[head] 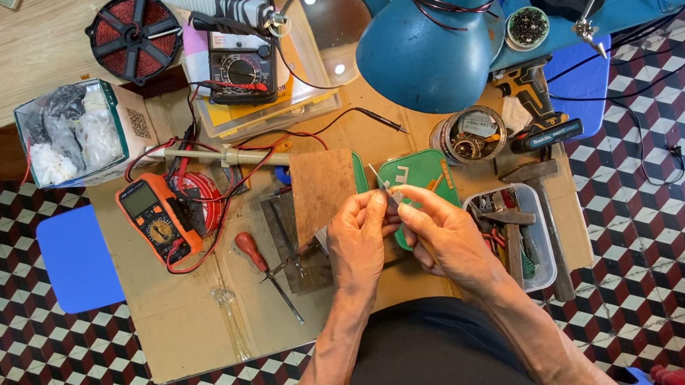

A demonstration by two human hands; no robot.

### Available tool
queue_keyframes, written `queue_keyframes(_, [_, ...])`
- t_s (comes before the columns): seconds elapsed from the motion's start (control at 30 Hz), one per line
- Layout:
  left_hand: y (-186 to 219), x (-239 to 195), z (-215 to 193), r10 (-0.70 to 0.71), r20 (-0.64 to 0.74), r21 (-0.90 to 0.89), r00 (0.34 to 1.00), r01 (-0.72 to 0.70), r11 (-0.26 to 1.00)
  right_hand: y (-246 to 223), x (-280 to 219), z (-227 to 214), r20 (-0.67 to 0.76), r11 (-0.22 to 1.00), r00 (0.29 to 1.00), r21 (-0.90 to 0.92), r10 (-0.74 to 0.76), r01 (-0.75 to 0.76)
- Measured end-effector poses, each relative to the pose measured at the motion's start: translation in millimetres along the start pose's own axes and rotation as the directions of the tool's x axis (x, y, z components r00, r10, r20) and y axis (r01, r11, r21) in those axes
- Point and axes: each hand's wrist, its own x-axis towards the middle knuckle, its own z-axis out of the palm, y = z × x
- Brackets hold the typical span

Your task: The person uses a small knife to scrape and adjust a metallic rectangular component on a wooden block. The person repeatedly scrapes the surface and edges of the component while holding it in place.

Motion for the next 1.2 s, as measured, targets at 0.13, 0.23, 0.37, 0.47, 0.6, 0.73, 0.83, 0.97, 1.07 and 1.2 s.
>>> queue_keyframes(0.13, [-5.3,-4.8,0.7,-0.006,-0.011,0.017,1.0,0.006,1.0,-0.8,3.3,-6.7,-0.032,0.999,0.999,0.034,-0.002,0.003])
queue_keyframes(0.23, [-2.3,-5.4,-2.9,-0.028,0.06,-0.022,0.998,0.03,0.999,-6.0,1.7,-19.0,-0.004,0.985,1.0,0.171,-0.011,0.012])
queue_keyframes(0.37, [7.1,-5.2,-10.8,-0.042,0.23,-0.261,0.972,0.103,0.96,-11.7,-3.4,-29.9,-0.049,0.977,0.994,0.186,-0.095,0.103])
queue_keyframes(0.47, [12.2,-5.0,-11.2,-0.023,0.33,-0.403,0.944,0.164,0.9,-5.0,-6.9,-34.9,-0.044,0.982,0.992,0.139,-0.121,0.126])
queue_keyframes(0.6, [16.4,-7.1,-10.9,-0.032,0.369,-0.459,0.929,0.212,0.863,23.6,-3.3,-56.4,-0.115,0.981,0.986,0.138,-0.123,0.139])
queue_keyframes(0.73, [16.9,-7.7,-10.7,-0.02,0.4,-0.468,0.916,0.224,0.855,58.9,18.7,-100.5,-0.441,0.964,0.876,-0.249,-0.196,0.091])
queue_keyframes(0.83, [13.1,-8.5,-10.8,-0.016,0.4,-0.476,0.916,0.223,0.851,70.3,25.6,-129.5,-0.494,0.809,0.815,-0.585,-0.303,-0.053])
queue_keyframes(0.97, [1.5,-12.0,-9.7,-0.065,0.348,-0.475,0.935,0.236,0.848,59.8,8.5,-121.0,-0.29,0.516,0.766,-0.854,-0.574,0.063])
queue_keyframes(1.07, [-15.2,-21.2,-1.1,-0.151,0.26,-0.541,0.954,0.274,0.795,43.2,-19.1,-82.6,-0.3,0.802,0.85,-0.558,-0.433,0.212])
queue_keyframes(1.2, [-43.5,-40.4,23.5,-0.24,0.156,-0.664,0.958,0.282,0.693,35.5,-25.3,-22.0,-0.203,0.952,0.931,-0.079,-0.305,0.295])
